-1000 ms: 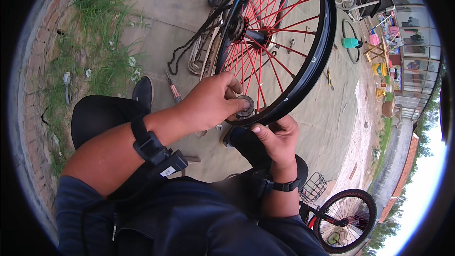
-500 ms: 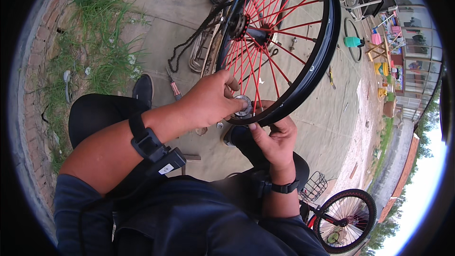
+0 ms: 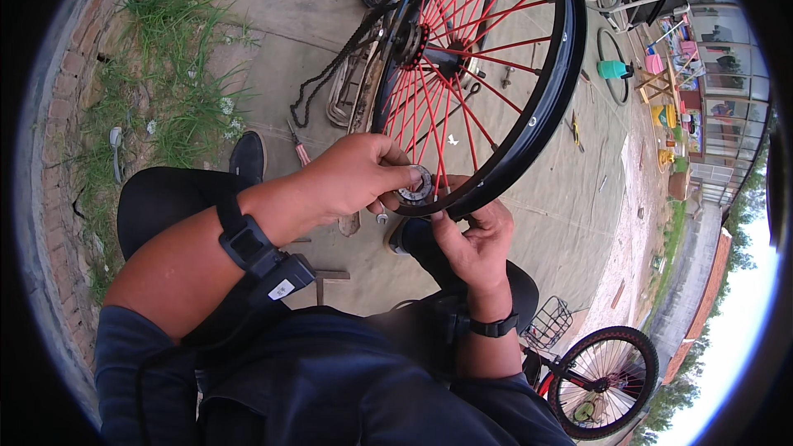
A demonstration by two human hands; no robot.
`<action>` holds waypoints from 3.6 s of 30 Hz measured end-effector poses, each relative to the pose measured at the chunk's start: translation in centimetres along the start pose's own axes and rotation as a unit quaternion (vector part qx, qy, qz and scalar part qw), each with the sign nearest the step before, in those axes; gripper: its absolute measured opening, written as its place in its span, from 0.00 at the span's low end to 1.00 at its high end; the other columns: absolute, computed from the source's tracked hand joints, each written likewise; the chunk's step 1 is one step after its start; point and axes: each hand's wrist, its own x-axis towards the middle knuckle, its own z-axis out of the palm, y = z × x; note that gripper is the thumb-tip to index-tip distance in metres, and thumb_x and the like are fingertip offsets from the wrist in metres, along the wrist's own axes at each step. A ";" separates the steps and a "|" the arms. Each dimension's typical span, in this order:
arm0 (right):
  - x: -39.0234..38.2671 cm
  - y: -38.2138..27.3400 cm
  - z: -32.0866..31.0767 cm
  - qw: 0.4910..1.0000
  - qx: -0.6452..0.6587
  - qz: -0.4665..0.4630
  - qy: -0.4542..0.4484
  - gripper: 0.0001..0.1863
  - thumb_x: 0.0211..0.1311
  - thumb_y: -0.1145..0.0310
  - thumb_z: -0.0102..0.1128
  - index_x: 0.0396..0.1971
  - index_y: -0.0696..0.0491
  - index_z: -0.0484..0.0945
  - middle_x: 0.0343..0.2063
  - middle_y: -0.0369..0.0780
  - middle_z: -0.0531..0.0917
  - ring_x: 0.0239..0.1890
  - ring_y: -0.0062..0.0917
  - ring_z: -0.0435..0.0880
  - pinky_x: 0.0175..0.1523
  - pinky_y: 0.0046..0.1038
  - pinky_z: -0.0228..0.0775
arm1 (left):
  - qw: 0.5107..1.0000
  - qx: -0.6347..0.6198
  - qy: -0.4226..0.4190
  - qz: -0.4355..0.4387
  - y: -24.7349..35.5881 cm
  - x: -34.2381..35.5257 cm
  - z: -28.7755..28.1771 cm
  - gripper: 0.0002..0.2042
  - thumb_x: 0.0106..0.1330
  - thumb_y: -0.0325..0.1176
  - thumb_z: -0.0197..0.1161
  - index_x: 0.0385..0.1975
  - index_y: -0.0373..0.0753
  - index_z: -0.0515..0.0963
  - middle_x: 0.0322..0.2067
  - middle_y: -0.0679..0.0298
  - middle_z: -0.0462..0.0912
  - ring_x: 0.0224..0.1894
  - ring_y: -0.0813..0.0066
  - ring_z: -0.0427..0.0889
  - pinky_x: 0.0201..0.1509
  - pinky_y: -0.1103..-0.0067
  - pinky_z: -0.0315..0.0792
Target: The person is working on a bicycle wheel, repeatedly inserting and removing a small metal ring into the rim. They manipulate the ring with both hands, checking its fit and position on the wheel.
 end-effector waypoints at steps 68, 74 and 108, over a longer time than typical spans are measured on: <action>0.2 0.6 0.6 0.968 0.179 0.151 -0.086 0.27 0.64 0.83 0.59 0.63 0.59 0.65 0.30 0.34 0.79 0.23 0.14 0.78 0.26 0.19 0.70 | 0.995 -0.033 -0.080 -0.045 -1.0 -0.3 -1.1 0.19 0.74 0.43 0.64 0.54 0.34 0.77 0.39 0.63 0.85 0.29 0.77 0.84 0.27 0.83 0.76; 0.3 0.6 0.8 0.964 0.177 0.171 -0.103 0.36 0.64 0.83 0.56 0.72 0.60 0.56 0.31 0.35 0.80 0.22 0.15 0.79 0.24 0.19 0.70 | 0.999 0.046 0.008 -0.018 -0.7 -0.1 0.1 0.17 0.71 0.41 0.69 0.46 0.33 0.77 0.36 0.62 0.85 0.29 0.80 0.84 0.25 0.83 0.72; 0.0 0.2 0.4 0.987 0.137 0.073 -0.030 0.33 0.63 0.79 0.65 0.67 0.67 0.65 0.55 0.43 0.83 0.50 0.19 0.83 0.54 0.23 0.76 | 0.997 0.001 -0.069 0.031 -0.3 -0.7 -1.0 0.11 0.68 0.25 0.66 0.47 0.30 0.75 0.35 0.60 0.84 0.28 0.78 0.84 0.25 0.84 0.73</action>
